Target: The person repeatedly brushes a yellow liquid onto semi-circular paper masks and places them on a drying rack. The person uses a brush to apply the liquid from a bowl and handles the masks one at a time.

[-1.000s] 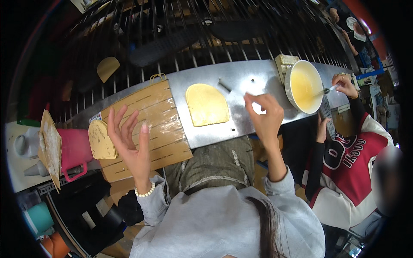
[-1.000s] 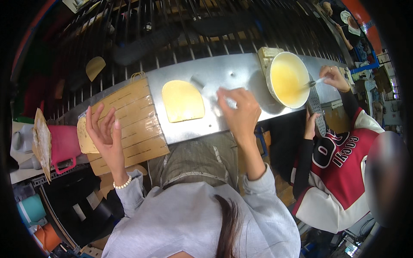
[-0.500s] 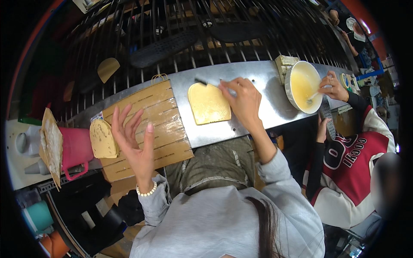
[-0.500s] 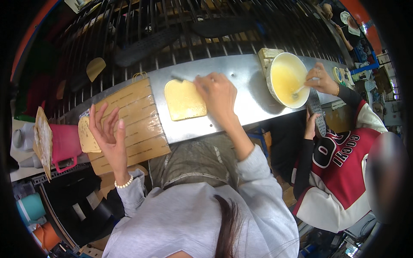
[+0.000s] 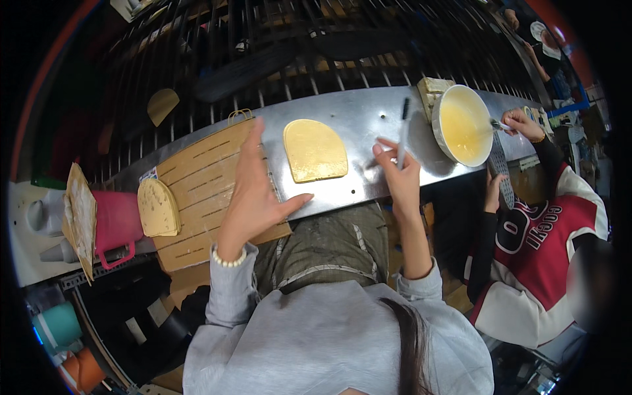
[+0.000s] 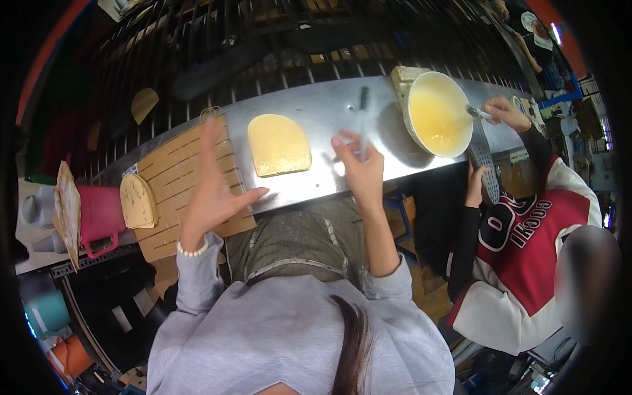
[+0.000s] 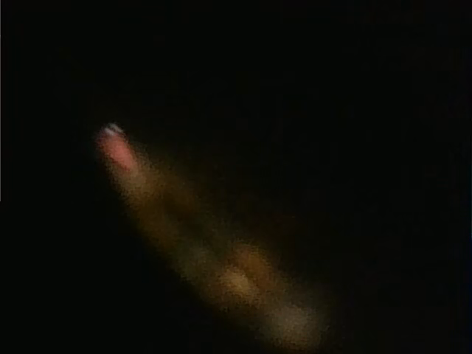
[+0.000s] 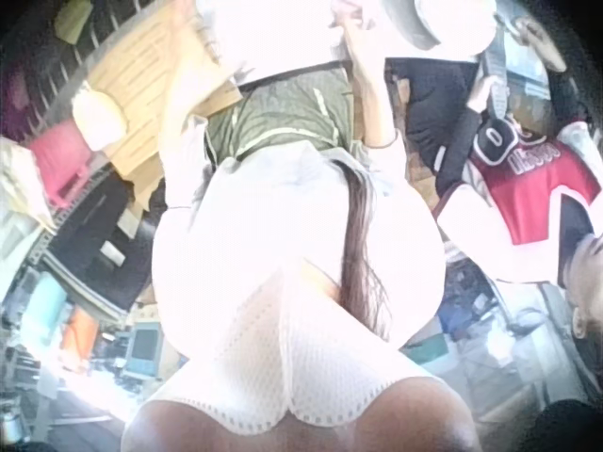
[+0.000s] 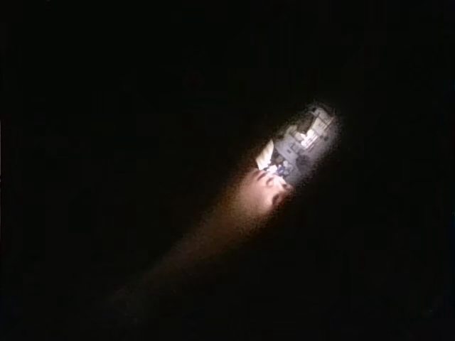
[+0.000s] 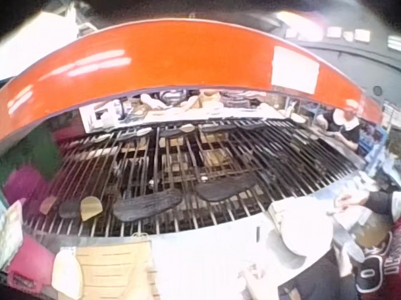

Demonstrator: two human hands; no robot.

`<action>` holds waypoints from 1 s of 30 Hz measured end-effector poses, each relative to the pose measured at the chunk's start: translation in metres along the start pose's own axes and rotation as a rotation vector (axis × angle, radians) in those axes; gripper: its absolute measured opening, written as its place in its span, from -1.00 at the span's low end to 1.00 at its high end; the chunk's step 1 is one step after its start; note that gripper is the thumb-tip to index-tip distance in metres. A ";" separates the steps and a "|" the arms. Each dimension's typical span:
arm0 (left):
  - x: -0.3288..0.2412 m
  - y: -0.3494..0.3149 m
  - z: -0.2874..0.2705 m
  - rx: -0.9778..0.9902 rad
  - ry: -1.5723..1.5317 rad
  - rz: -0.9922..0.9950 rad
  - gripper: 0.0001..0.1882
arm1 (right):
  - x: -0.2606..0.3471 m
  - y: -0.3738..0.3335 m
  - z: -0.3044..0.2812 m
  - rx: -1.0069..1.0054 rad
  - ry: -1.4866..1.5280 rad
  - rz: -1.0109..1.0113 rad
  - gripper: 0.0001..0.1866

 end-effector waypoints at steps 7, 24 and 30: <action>-0.006 0.041 0.048 0.333 0.366 0.140 0.48 | -0.039 -0.034 0.019 0.142 0.263 0.132 -0.73; -0.016 0.081 0.052 0.555 0.370 0.295 0.34 | -0.040 -0.015 0.027 0.178 0.274 0.064 -0.75; -0.018 0.069 0.047 0.461 0.341 0.373 0.26 | -0.021 -0.024 0.024 0.243 0.358 0.221 -0.78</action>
Point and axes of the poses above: each hand's wrist, its own y-axis towards the middle knuckle, its own z-axis out of the palm, x = y × z, the point moved 2 cm from there along y, towards the middle knuckle, and after that the axes turned 2 degrees about y, right-handed, at the moved point
